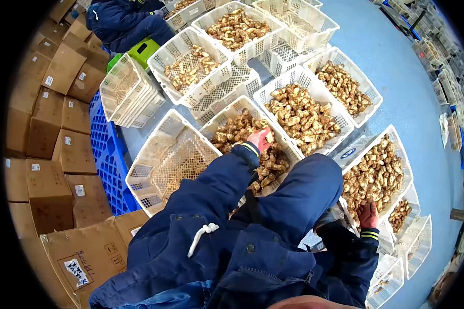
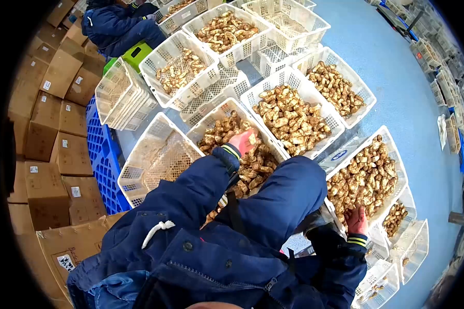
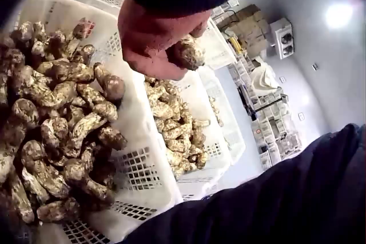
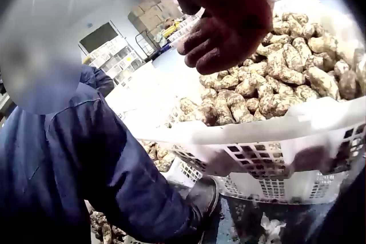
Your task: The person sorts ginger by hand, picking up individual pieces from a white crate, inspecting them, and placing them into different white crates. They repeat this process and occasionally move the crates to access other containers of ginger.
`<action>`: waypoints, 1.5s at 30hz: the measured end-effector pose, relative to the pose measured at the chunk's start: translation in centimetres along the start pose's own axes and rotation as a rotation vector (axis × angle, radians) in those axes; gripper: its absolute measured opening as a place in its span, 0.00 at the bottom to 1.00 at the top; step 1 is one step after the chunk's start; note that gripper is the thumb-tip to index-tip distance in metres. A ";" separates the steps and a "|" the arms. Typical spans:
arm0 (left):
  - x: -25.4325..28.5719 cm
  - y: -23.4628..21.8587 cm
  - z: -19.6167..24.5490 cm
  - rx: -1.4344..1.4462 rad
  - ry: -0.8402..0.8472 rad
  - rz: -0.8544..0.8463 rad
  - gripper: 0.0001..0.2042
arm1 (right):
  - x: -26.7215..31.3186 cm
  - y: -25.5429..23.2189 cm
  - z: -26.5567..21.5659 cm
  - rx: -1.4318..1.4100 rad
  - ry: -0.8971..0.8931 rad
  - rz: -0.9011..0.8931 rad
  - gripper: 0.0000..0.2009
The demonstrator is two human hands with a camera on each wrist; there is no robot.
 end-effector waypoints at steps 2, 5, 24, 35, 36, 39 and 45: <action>0.0 1.2 0.4 -0.021 0.016 0.039 0.15 | -0.3 -0.9 0.1 -0.048 0.025 0.010 0.30; 0.7 2.5 1.2 0.015 0.035 0.022 0.15 | -0.4 -0.2 0.0 -0.044 0.031 -0.050 0.30; -0.6 1.9 -0.7 -0.029 -0.050 -0.125 0.12 | 0.6 2.1 -0.2 -0.127 -0.021 -0.002 0.15; -9.8 6.2 5.7 -0.257 -0.011 -0.034 0.07 | 1.9 4.7 -0.5 -0.108 -0.076 0.099 0.12; -11.5 7.8 8.1 -0.372 0.043 -0.058 0.08 | 1.6 3.6 -0.1 -0.095 -0.045 0.154 0.14; -14.0 14.4 14.1 -0.378 0.124 -0.186 0.10 | 1.6 3.2 -0.6 -0.124 -0.019 0.154 0.18; -22.0 17.0 18.8 -0.265 0.150 -0.068 0.08 | 0.8 3.4 -2.1 -0.151 0.021 0.192 0.21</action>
Point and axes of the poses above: each hand's wrist, its own x-axis away from the middle knuckle, its own y-axis out of the palm, z = x × y, the point moved 5 cm from there along -x, towards the middle knuckle, and after that the axes turned 3 degrees about -x, right-handed, at the moved point
